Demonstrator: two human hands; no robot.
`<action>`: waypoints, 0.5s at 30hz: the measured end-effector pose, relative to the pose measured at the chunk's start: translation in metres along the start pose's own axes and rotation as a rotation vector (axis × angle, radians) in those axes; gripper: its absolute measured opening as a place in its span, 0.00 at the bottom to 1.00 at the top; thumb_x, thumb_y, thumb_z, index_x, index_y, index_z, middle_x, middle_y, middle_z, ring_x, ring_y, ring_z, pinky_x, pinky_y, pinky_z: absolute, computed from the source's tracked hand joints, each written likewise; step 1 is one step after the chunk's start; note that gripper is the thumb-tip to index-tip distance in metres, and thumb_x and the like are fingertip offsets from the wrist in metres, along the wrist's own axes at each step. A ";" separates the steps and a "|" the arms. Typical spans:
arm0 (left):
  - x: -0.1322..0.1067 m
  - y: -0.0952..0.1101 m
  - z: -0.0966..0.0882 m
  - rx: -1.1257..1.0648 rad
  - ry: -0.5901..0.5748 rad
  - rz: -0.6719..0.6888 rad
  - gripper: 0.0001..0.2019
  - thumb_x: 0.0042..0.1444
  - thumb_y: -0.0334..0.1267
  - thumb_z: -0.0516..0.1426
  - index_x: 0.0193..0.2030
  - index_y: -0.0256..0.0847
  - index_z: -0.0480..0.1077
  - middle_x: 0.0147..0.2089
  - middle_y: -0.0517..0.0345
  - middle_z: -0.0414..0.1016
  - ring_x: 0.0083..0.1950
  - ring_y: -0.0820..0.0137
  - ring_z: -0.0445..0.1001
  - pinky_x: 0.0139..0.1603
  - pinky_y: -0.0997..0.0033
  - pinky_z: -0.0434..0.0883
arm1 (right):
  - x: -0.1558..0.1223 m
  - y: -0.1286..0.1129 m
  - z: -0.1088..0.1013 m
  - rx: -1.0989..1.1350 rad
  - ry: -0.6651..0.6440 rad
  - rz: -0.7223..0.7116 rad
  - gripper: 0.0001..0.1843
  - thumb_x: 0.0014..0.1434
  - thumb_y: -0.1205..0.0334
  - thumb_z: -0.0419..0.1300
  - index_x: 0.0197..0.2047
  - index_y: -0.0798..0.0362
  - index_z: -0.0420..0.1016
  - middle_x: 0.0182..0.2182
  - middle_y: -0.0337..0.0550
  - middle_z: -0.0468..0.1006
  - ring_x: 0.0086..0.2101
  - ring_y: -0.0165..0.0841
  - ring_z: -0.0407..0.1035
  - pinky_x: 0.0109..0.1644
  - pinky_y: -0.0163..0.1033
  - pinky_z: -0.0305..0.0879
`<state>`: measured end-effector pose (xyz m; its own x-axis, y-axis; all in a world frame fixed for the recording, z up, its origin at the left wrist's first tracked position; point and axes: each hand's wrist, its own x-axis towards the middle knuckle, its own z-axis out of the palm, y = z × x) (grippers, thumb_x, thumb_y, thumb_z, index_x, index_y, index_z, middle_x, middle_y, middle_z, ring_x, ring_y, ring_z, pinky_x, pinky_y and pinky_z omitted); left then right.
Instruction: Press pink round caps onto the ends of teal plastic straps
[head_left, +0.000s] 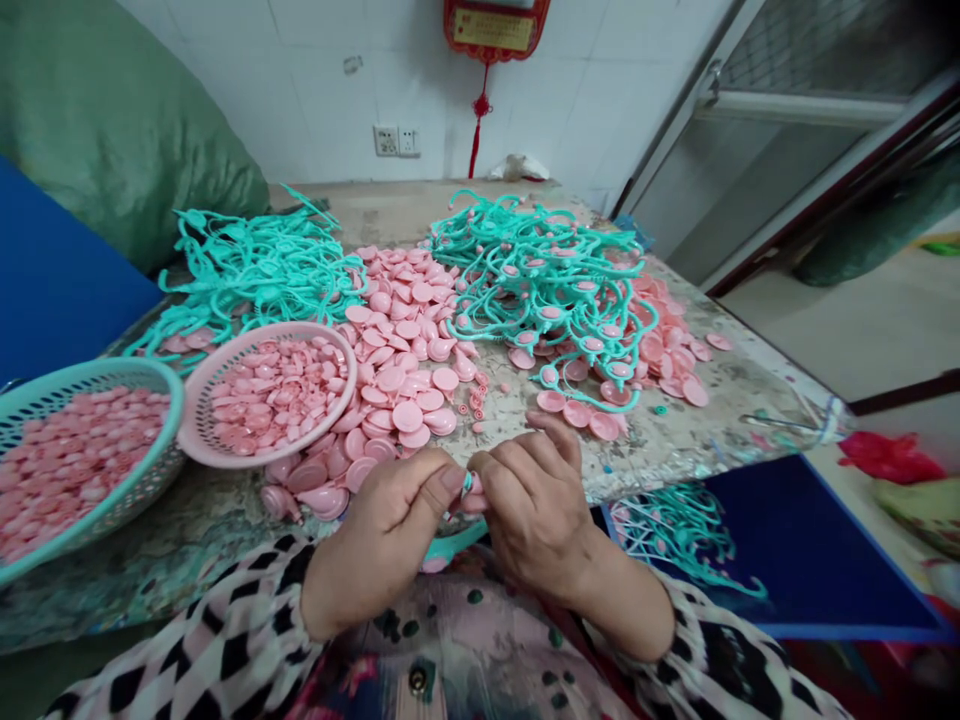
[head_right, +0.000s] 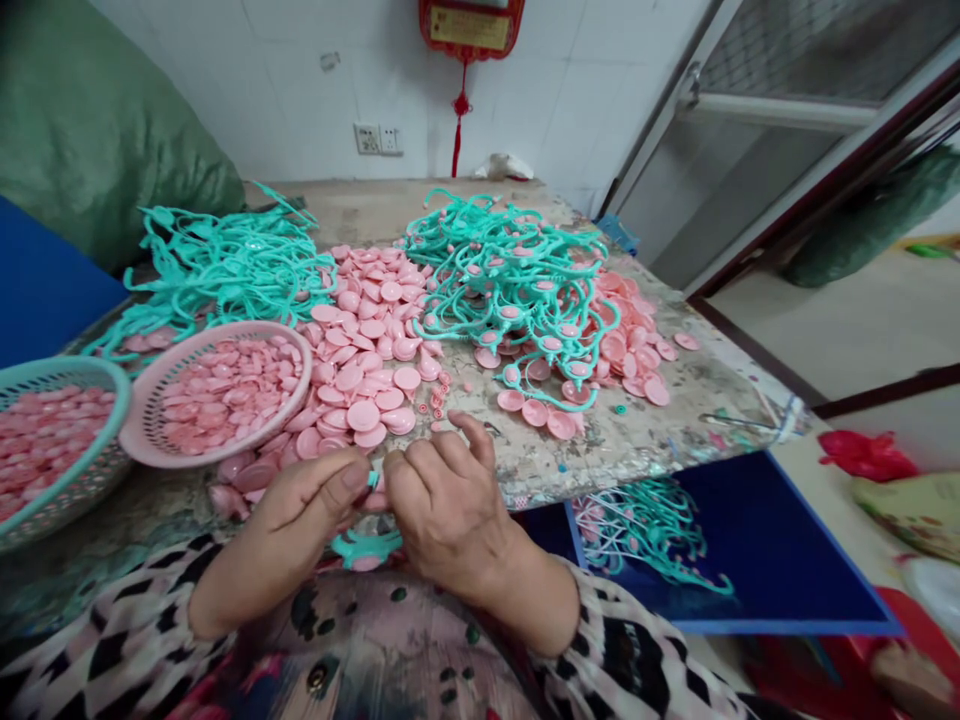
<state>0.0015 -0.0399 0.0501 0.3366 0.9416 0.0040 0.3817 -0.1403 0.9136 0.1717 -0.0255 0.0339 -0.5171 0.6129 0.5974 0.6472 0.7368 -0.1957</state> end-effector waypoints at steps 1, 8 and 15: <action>0.000 0.002 -0.001 0.028 -0.008 0.019 0.18 0.66 0.42 0.44 0.25 0.40 0.57 0.24 0.65 0.57 0.27 0.75 0.56 0.28 0.73 0.55 | 0.000 0.002 0.000 0.035 -0.008 -0.016 0.07 0.60 0.68 0.49 0.36 0.50 0.67 0.26 0.41 0.70 0.31 0.36 0.58 0.53 0.52 0.53; 0.006 0.002 -0.002 0.163 -0.029 0.042 0.18 0.66 0.41 0.44 0.24 0.40 0.55 0.23 0.65 0.57 0.27 0.75 0.58 0.29 0.72 0.53 | 0.000 0.011 0.006 0.262 -0.110 -0.046 0.08 0.59 0.72 0.46 0.32 0.52 0.62 0.26 0.43 0.66 0.30 0.36 0.58 0.43 0.46 0.61; 0.017 -0.004 0.001 0.063 -0.031 0.010 0.18 0.66 0.42 0.44 0.24 0.40 0.56 0.23 0.65 0.56 0.26 0.75 0.57 0.28 0.73 0.55 | 0.007 0.019 0.002 0.430 -0.215 0.052 0.14 0.68 0.61 0.43 0.34 0.53 0.64 0.28 0.42 0.68 0.32 0.34 0.60 0.41 0.42 0.61</action>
<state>0.0069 -0.0242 0.0461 0.3669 0.9303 -0.0002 0.4308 -0.1697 0.8864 0.1796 -0.0062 0.0330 -0.6239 0.6637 0.4125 0.4084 0.7270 -0.5520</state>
